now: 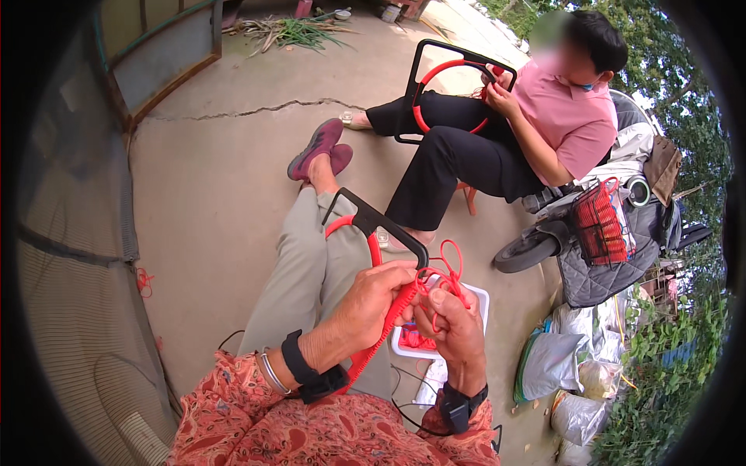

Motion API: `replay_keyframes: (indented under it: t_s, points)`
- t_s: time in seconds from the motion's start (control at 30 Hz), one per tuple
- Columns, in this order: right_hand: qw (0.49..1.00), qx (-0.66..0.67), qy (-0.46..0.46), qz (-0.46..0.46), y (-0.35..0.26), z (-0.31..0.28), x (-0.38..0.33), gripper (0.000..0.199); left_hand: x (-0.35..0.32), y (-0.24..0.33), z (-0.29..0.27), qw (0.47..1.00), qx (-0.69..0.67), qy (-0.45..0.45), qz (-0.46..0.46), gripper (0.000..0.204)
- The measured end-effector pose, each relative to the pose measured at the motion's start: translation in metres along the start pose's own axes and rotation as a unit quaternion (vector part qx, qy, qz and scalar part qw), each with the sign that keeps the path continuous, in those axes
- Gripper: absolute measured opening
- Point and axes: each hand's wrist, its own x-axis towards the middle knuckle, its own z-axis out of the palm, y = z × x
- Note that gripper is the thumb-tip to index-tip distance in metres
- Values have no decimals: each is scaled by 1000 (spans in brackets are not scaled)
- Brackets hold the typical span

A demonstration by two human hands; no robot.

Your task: The person is weaving or knotting red cord onto a black frame to create a circular net or craft item.

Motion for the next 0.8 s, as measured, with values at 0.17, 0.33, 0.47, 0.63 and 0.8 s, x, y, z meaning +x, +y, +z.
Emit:
replay_keyframes:
  t_s: [0.17,0.33,0.47,0.63,0.8]
  points:
    - [999,-24,-15,-20,4,7,-5,22,-2,3,-1,999,-6,49,22,21]
    - [999,-20,38,-17,19,-23,-17,17,-3,3,-1,1000,-14,10,-19,17]
    - [998,12,49,-26,24,-32,-8,27,-6,5,3,999,-11,31,-15,16]
    - [999,28,17,-33,24,-30,-9,21,-9,11,3,1000,0,23,-17,16]
    - [998,12,11,-52,12,-15,-17,24,-8,9,-1,999,33,-6,-23,15]
